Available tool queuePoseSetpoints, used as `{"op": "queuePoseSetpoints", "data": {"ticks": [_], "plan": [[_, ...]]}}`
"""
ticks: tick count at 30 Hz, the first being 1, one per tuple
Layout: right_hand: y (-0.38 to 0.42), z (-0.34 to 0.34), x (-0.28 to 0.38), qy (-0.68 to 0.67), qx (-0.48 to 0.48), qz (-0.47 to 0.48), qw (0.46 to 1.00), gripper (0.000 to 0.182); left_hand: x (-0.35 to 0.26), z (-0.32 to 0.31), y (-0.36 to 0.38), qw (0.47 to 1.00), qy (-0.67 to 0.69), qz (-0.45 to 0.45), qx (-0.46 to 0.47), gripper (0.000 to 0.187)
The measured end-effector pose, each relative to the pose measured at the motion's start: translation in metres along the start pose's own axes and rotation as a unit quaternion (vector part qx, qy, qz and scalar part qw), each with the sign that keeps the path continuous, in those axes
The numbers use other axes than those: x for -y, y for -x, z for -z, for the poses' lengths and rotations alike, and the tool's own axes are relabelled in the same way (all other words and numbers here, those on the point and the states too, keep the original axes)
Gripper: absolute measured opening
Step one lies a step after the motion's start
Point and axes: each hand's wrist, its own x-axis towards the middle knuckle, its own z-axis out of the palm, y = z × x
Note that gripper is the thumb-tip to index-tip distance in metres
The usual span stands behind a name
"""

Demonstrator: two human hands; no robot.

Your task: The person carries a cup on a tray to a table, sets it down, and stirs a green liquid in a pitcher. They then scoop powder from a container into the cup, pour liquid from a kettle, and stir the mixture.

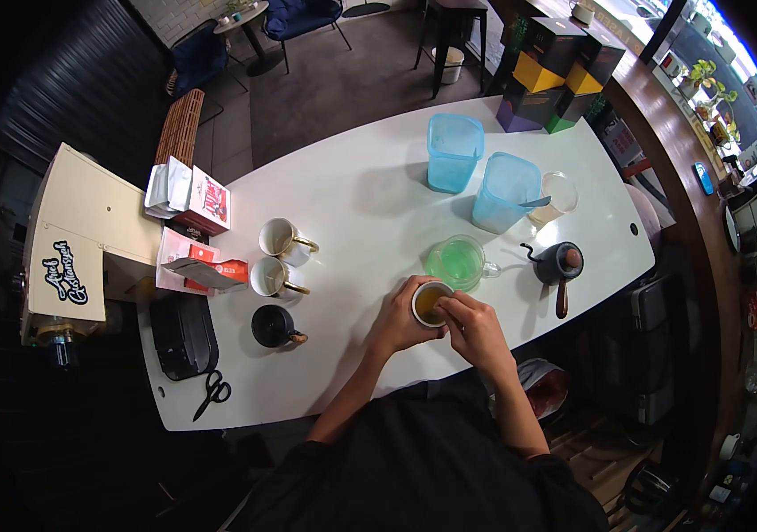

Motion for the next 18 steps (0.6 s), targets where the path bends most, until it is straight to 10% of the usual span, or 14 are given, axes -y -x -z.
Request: {"op": "queuePoseSetpoints", "data": {"ticks": [18], "plan": [[0.0005,-0.0031,-0.0057,-0.018,-0.011,0.015,1.000,0.016,0.0047,-0.0021,0.0000,1.000,-0.006,-0.001,-0.008,0.073]]}}
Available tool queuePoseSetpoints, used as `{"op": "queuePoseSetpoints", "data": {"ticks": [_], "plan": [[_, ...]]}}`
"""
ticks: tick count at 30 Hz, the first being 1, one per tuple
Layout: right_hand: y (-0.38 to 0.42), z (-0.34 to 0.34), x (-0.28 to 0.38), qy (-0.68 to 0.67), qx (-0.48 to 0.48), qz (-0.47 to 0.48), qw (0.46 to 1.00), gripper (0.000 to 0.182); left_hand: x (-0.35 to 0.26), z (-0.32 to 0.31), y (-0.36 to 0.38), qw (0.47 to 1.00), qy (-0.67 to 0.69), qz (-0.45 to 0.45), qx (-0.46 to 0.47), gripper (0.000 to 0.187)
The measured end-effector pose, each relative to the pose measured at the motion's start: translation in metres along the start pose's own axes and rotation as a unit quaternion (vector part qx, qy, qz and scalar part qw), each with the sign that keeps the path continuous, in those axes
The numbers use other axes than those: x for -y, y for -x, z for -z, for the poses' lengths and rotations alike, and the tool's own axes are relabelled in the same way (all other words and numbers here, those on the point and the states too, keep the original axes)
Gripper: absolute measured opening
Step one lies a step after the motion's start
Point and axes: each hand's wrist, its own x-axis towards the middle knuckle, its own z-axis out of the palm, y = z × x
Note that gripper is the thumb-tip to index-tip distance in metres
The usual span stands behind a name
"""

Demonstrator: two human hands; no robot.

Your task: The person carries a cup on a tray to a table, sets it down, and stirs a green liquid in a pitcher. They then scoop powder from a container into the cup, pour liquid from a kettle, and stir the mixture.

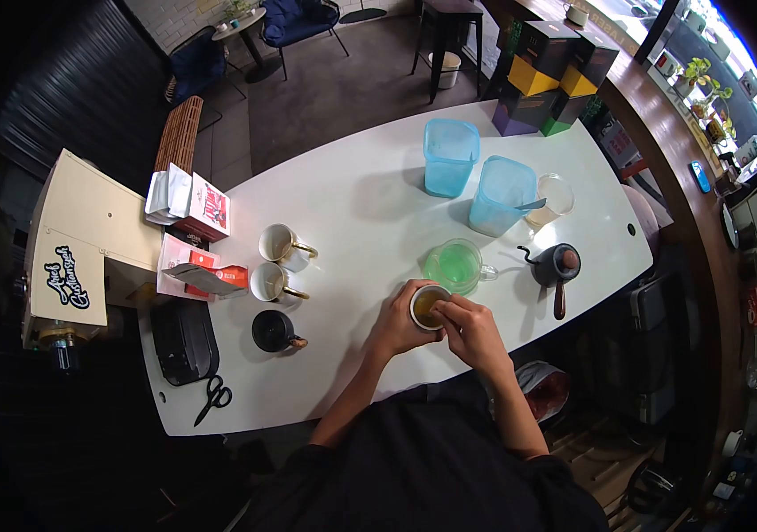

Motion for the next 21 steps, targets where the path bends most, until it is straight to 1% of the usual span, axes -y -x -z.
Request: {"op": "queuePoseSetpoints", "data": {"ticks": [2,4,5,7,11,14,16,17,19,20,21], "plan": [[0.000,0.005,0.002,0.006,0.009,-0.004,1.000,0.016,-0.001,0.001,0.000,1.000,0.008,0.003,0.004,0.073],[0.000,0.010,0.005,0.054,0.002,-0.044,0.998,0.014,-0.003,0.002,0.000,1.000,0.012,-0.008,0.001,0.072],[0.000,0.008,0.003,0.054,0.001,-0.044,0.998,0.014,-0.003,0.001,0.000,1.000,0.012,-0.009,0.002,0.072],[0.000,0.002,-0.004,0.034,-0.045,-0.056,0.997,0.021,-0.004,0.001,0.000,1.000,0.021,-0.006,0.001,0.072],[-0.002,-0.002,-0.005,0.011,-0.043,-0.054,0.998,0.023,-0.001,0.001,0.000,1.000,0.021,-0.012,0.004,0.073],[-0.001,-0.002,-0.004,-0.007,-0.024,-0.046,0.999,0.021,0.000,0.001,-0.001,1.000,0.011,-0.013,0.003,0.073],[0.001,-0.002,-0.002,0.003,-0.036,-0.012,0.999,0.012,0.000,0.001,0.000,1.000,0.018,-0.003,0.006,0.073],[0.002,-0.001,-0.003,0.003,-0.035,-0.012,0.999,0.012,0.000,0.001,0.000,1.000,0.018,-0.003,0.005,0.073],[0.004,0.002,-0.006,0.008,-0.015,-0.052,0.998,0.012,0.000,0.001,0.000,1.000,0.012,-0.011,0.002,0.073],[0.004,0.001,-0.006,0.008,-0.016,-0.052,0.998,0.012,0.000,0.001,0.000,1.000,0.012,-0.012,0.002,0.073],[0.003,0.001,-0.006,0.012,-0.045,-0.052,0.998,0.012,-0.001,0.000,0.000,1.000,0.013,-0.012,0.000,0.073]]}}
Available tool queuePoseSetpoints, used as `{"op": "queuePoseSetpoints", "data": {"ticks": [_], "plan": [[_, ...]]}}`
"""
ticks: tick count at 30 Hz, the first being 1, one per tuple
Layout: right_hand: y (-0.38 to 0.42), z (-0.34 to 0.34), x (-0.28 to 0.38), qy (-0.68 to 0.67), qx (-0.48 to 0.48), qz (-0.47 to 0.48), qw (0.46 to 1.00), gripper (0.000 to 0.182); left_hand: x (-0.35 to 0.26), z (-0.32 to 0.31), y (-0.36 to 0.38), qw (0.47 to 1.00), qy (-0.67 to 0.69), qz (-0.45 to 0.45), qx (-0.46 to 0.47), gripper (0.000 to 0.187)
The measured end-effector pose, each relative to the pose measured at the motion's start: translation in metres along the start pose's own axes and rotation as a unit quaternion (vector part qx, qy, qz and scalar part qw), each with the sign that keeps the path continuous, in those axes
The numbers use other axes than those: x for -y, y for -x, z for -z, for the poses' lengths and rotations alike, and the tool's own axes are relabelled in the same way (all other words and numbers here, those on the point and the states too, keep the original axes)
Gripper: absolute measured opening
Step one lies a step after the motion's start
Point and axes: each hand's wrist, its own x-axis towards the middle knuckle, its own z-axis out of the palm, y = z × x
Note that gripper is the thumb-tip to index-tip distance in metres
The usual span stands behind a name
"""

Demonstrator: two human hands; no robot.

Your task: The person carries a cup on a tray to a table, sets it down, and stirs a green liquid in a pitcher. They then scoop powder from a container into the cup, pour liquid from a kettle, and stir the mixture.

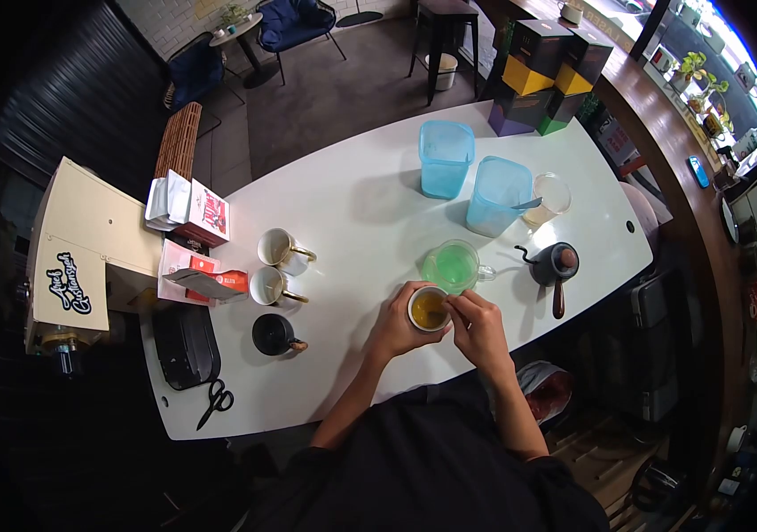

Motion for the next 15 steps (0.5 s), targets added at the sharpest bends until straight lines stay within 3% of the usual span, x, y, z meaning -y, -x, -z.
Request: {"op": "queuePoseSetpoints", "data": {"ticks": [5,11,15], "plan": [[-0.003,-0.005,0.005,-0.014,-0.030,-0.028,0.999,0.016,-0.001,0.001,-0.001,1.000,-0.002,-0.003,-0.002,0.073],[-0.001,-0.004,0.011,-0.013,0.015,0.043,0.999,0.012,0.000,0.000,0.000,1.000,-0.004,0.007,-0.003,0.074],[0.000,-0.001,0.004,0.009,-0.002,0.005,1.000,0.012,-0.001,0.000,0.000,1.000,0.003,0.007,0.003,0.074]]}}
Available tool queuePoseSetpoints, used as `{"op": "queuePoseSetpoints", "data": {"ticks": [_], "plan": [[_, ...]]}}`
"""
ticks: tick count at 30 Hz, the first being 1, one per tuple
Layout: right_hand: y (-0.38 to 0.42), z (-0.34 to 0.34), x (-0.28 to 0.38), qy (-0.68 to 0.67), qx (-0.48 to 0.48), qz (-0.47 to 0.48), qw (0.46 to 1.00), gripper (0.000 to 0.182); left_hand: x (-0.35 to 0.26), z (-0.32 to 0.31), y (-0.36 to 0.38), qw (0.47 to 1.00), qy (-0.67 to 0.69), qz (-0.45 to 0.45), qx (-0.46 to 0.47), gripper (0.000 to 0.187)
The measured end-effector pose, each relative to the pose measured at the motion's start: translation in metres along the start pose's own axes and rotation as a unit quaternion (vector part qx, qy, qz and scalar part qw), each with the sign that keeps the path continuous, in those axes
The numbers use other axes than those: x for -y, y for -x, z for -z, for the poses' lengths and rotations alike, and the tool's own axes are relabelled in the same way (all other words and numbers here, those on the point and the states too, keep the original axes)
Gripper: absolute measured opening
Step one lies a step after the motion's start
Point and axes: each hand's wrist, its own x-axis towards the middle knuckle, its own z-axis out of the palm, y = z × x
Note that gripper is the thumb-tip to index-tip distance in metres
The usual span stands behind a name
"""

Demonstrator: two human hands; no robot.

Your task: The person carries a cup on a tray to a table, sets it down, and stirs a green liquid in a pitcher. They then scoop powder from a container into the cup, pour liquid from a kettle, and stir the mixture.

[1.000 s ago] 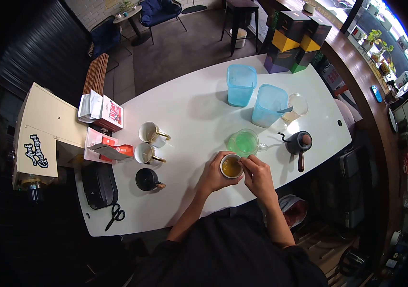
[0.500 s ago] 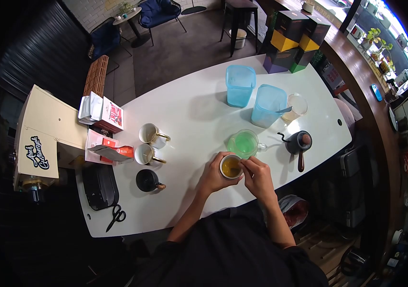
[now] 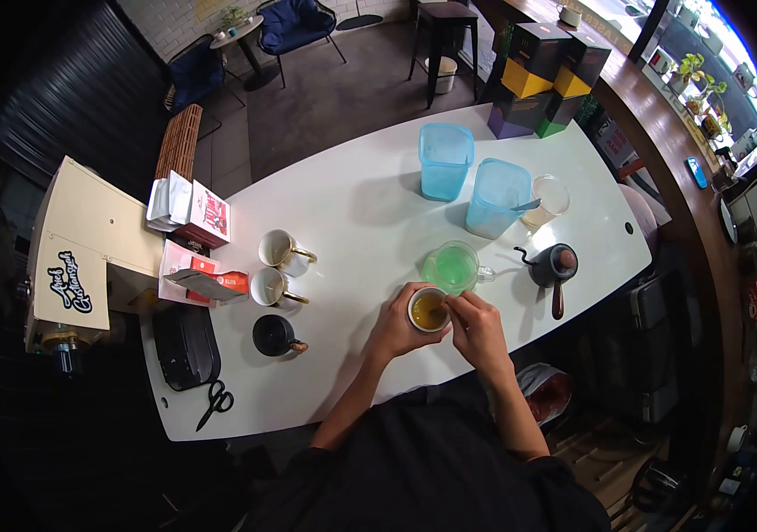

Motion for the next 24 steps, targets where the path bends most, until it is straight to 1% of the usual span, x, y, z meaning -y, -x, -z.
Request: {"op": "queuePoseSetpoints", "data": {"ticks": [1,5,11,14,16,19,23,24], "plan": [[0.0000,-0.0004,-0.0022,-0.005,-0.026,-0.010,1.000,0.012,-0.0005,-0.0006,0.0002,1.000,-0.001,-0.003,-0.004,0.074],[-0.0020,-0.0049,0.0000,0.010,-0.040,-0.008,0.999,0.011,-0.0002,-0.0002,-0.0002,1.000,0.004,-0.007,-0.003,0.074],[0.0002,-0.0054,0.0067,-0.024,0.009,0.040,0.999,0.013,0.0041,-0.0020,0.0004,1.000,-0.004,0.007,0.003,0.074],[0.0020,-0.0014,0.0057,0.014,0.024,0.042,0.999,0.014,0.0031,-0.0010,0.0003,1.000,-0.007,0.005,0.004,0.074],[0.0024,-0.0003,0.0050,0.010,0.008,-0.036,0.999,0.026,0.0012,-0.0006,-0.0002,1.000,0.004,-0.002,-0.001,0.074],[-0.0006,-0.0042,0.0031,0.005,-0.012,-0.037,0.999,0.027,0.0004,-0.0004,-0.0002,1.000,-0.001,-0.009,-0.005,0.074],[-0.0001,-0.0070,0.0046,-0.006,0.005,-0.026,1.000,0.026,0.0045,-0.0009,0.0003,1.000,-0.006,-0.014,0.002,0.078],[0.0000,-0.0079,0.0042,-0.013,0.006,0.008,1.000,0.022,0.0053,-0.0013,0.0009,1.000,-0.007,-0.002,0.005,0.078]]}}
